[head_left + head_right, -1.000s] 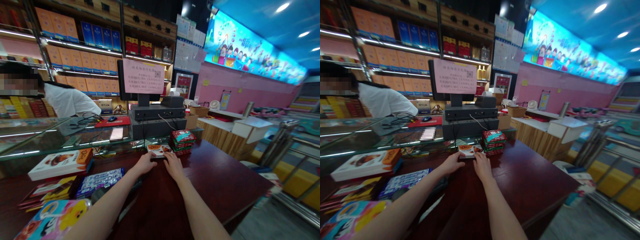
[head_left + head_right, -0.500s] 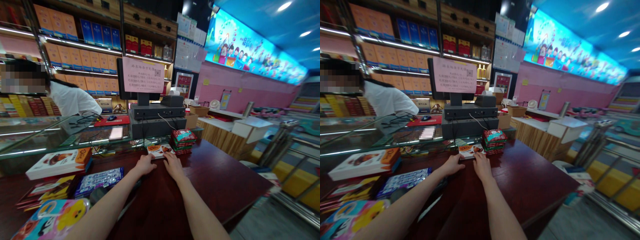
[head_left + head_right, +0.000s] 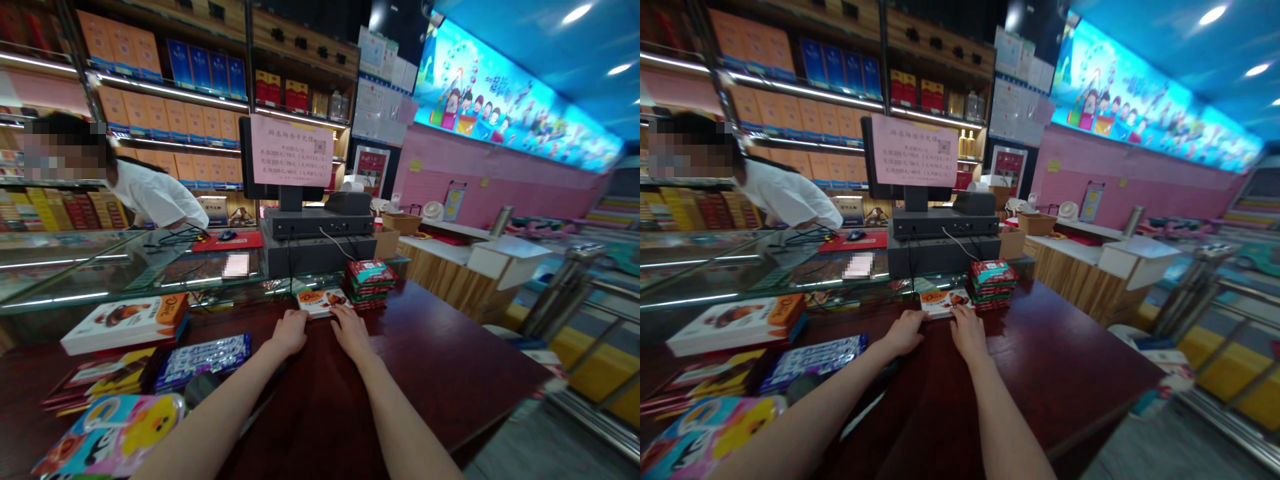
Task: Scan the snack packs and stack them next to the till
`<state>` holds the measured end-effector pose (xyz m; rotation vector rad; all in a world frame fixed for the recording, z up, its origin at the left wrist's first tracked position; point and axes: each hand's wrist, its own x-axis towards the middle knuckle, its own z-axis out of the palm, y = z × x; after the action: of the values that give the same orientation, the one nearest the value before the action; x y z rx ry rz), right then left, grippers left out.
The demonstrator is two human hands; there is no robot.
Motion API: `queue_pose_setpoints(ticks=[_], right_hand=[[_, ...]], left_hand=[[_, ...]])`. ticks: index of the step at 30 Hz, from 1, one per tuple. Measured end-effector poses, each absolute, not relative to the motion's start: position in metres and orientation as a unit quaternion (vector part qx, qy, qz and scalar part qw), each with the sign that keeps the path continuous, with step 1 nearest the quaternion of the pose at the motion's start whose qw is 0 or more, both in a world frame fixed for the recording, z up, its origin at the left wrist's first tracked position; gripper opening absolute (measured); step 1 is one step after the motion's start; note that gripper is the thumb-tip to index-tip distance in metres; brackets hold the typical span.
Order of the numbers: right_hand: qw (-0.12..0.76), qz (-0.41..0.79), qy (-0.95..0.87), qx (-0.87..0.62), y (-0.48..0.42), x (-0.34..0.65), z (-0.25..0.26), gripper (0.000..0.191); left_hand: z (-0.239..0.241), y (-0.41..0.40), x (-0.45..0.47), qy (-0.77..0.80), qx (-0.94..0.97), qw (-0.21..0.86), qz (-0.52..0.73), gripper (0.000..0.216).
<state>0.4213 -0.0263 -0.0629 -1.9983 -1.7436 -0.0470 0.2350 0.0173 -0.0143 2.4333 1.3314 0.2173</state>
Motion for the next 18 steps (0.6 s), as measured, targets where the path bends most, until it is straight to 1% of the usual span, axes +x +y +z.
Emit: queue_pose_setpoints(ticks=[12,18], right_hand=[[0.248,-0.011,-0.641,-0.727,-0.024,0.426,-0.069,0.04],[0.248,-0.009,-0.648,-0.72,-0.024,0.425,-0.069,0.041]], left_hand=[[-0.017,0.019,0.231,0.457,0.872,0.171,0.039,0.054],[-0.013,0.018,0.222,0.48,0.861,0.164,0.025,0.055]])
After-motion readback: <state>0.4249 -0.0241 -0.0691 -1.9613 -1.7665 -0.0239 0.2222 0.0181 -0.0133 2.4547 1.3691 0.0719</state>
